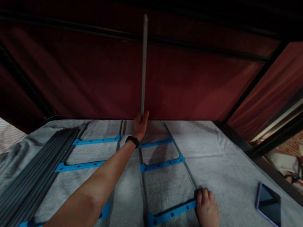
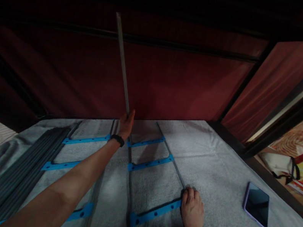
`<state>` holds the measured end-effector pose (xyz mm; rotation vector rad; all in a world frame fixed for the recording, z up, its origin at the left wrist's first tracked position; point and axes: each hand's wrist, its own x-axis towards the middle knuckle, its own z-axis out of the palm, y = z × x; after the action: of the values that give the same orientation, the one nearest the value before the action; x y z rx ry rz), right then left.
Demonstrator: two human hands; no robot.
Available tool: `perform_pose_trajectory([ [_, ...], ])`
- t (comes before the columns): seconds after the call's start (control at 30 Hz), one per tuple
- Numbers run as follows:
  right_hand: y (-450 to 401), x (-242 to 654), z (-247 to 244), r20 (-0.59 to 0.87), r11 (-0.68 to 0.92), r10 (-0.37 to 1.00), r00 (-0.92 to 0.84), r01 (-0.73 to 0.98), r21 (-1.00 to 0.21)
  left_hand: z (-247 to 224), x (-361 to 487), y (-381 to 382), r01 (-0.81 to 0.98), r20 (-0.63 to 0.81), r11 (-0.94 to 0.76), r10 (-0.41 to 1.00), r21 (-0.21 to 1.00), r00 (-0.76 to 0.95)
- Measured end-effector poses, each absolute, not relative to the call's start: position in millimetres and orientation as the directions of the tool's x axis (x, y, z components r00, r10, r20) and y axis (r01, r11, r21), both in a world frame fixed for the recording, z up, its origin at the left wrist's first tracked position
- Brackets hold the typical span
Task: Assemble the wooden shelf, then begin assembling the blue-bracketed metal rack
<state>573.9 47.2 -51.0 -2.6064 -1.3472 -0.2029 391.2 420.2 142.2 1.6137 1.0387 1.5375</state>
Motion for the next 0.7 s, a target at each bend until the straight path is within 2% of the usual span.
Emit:
perform_pose_trajectory([
  [0.17, 50, 569, -43, 0.201, -0.56, 0.809, 0.553, 0.828, -0.027, 153, 384, 415, 0.079, 0.439, -0.444, 0.896, 0.893, 0.072],
  [0.3, 50, 568, -40, 0.207, -0.574, 0.795, 0.57, 0.818, -0.046, 162, 373, 411, 0.082, 0.454, -0.472, 0.874, 0.878, 0.17],
  [0.4, 49, 571, -41, 0.211, -0.531, 0.82, 0.532, 0.845, -0.062, 163, 358, 406, 0.042, 0.458, -0.469, 0.875, 0.882, 0.156],
  [0.53, 50, 577, -42, 0.21, -0.51, 0.821, 0.532, 0.847, -0.152, 140, 321, 388, 0.024, 0.415, -0.42, 0.903, 0.907, 0.113],
  [0.7, 51, 583, -40, 0.157, -0.531, 0.782, 0.603, 0.777, -0.338, 72, 241, 335, 0.228, 0.241, -0.273, 0.957, 0.935, 0.159],
])
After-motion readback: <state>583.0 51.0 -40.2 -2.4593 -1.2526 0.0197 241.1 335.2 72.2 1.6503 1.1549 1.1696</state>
